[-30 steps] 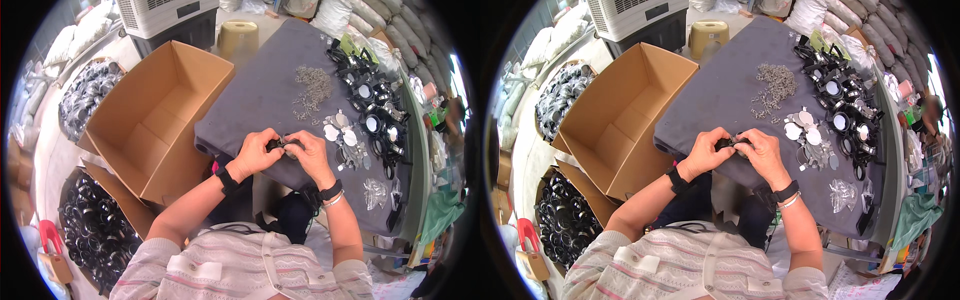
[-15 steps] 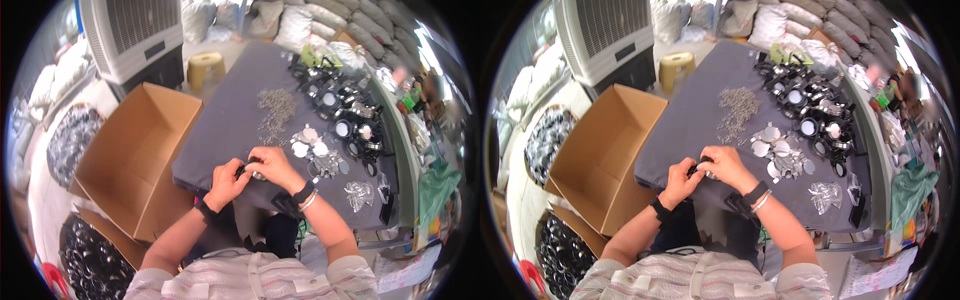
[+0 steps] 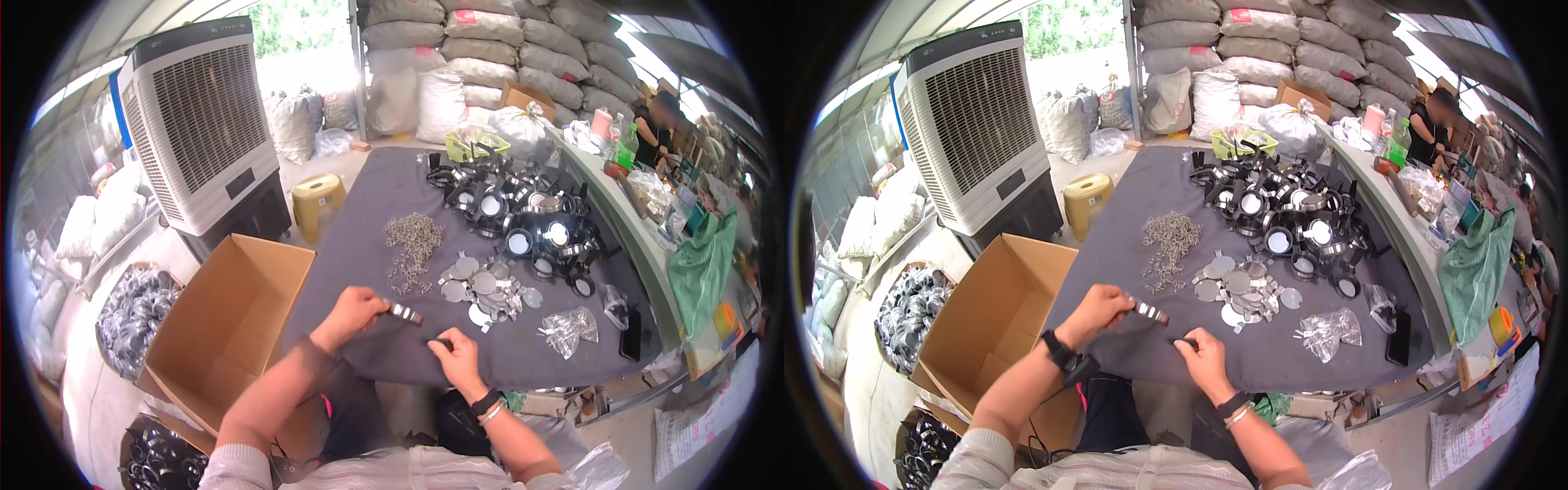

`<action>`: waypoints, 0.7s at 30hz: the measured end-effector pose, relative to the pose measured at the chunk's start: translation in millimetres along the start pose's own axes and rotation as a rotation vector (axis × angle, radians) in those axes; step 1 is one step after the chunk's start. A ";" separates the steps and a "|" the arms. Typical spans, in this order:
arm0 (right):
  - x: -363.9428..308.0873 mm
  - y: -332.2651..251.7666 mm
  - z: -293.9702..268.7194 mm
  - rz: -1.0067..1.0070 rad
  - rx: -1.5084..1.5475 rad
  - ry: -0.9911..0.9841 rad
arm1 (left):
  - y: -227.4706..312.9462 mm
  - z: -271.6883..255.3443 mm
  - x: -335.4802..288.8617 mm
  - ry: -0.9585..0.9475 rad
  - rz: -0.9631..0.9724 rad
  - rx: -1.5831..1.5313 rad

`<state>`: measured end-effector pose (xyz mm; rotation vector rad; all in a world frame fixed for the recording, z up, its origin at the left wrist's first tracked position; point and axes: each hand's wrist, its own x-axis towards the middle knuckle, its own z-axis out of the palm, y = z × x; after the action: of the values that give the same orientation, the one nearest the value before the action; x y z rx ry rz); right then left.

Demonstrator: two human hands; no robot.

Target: The person picks up a metal ring and a metal plate, fits the plate into the ring, and secures it with a metal clip before placing the assembly into a cardboard box.

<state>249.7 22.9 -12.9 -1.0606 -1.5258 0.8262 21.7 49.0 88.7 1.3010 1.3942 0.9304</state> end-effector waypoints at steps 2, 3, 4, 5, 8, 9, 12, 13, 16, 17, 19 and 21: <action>1.9 -14.6 -0.6 -0.063 -0.082 0.002 | 39.8 3.9 30.7 0.002 0.101 -0.041; 2.8 -15.0 -1.2 -0.064 -0.084 -0.010 | 60.7 3.1 52.7 -0.021 0.219 -0.141; 4.7 -17.7 0.2 -0.072 -0.079 -0.019 | 81.4 -1.1 72.9 -0.033 0.335 -0.238; 5.4 -18.3 0.4 -0.064 -0.067 -0.011 | 100.2 -1.9 100.3 -0.038 0.392 -0.381; 6.8 -19.0 -1.9 -0.037 -0.079 -0.003 | 136.3 12.7 141.9 0.126 0.340 -0.294; 6.2 -20.3 -1.0 -0.032 -0.095 -0.013 | 138.7 13.5 143.1 0.305 0.233 -0.057; 7.7 -16.2 -3.9 -0.038 -0.122 0.000 | 78.1 28.8 157.6 0.106 0.157 0.039; 9.8 -13.6 -6.8 -0.032 -0.122 0.011 | 64.1 30.1 143.2 0.066 0.150 0.093; 7.7 -14.3 -1.2 -0.029 -0.075 -0.035 | 11.9 -30.4 85.9 0.161 0.094 0.175; 8.0 -13.8 -0.3 -0.047 -0.059 -0.031 | -3.2 -56.3 58.3 0.227 0.085 0.121; 7.0 -9.3 -9.2 -0.036 -0.056 -0.003 | -29.2 -100.1 10.5 0.367 0.093 0.085; 5.7 -14.4 -9.3 -0.062 -0.076 -0.008 | -101.5 -189.6 -56.8 0.536 0.036 0.073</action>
<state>255.6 22.6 4.2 -1.0608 -1.5999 0.7352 -189.3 -4.9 43.4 1.1784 1.8279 1.3284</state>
